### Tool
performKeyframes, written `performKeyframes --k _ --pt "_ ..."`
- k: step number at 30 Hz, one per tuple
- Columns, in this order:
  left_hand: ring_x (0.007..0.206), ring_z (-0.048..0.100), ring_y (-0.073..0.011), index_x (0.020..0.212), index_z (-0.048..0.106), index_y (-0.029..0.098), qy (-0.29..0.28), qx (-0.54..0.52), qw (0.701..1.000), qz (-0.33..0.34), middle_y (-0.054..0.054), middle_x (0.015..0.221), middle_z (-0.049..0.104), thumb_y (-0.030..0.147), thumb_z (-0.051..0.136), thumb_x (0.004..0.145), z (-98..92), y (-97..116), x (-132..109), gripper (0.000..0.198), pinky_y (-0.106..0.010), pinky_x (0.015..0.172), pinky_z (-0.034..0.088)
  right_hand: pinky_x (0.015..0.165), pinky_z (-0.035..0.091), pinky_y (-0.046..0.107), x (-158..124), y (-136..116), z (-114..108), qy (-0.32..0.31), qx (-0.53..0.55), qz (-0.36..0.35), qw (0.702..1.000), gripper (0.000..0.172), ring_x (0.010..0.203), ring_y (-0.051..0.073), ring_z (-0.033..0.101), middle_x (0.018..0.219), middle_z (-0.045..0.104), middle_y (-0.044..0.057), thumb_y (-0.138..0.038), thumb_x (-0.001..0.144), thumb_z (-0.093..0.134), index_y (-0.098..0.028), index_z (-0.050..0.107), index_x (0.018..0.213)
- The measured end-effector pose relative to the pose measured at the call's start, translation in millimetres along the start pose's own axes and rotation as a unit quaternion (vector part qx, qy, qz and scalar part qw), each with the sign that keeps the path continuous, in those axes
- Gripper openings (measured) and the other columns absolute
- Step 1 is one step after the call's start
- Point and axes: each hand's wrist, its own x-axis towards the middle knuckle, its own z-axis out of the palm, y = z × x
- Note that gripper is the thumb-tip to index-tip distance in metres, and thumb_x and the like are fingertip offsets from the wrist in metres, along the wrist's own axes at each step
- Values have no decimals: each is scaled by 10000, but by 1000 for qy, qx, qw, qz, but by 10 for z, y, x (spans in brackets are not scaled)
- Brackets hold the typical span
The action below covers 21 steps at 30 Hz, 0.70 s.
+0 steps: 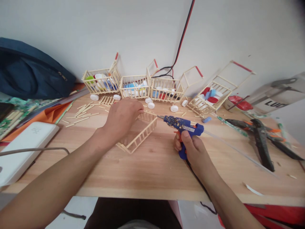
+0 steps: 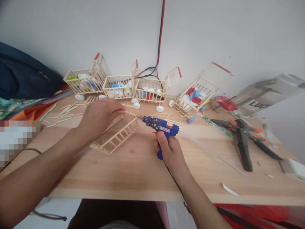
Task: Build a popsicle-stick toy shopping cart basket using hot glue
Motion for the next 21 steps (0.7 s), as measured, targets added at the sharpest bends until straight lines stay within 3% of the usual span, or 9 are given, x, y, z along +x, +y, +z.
performKeyframes --k 21 --pt "960 646 -245 928 735 191 -12 -1 1000 -9 -72 946 732 293 514 953 -22 17 5 245 -338 780 450 529 318 263 0 -25 2 -7 3 -3 1000 508 549 117 422 599 461 -15 -594 959 389 -194 488 662"
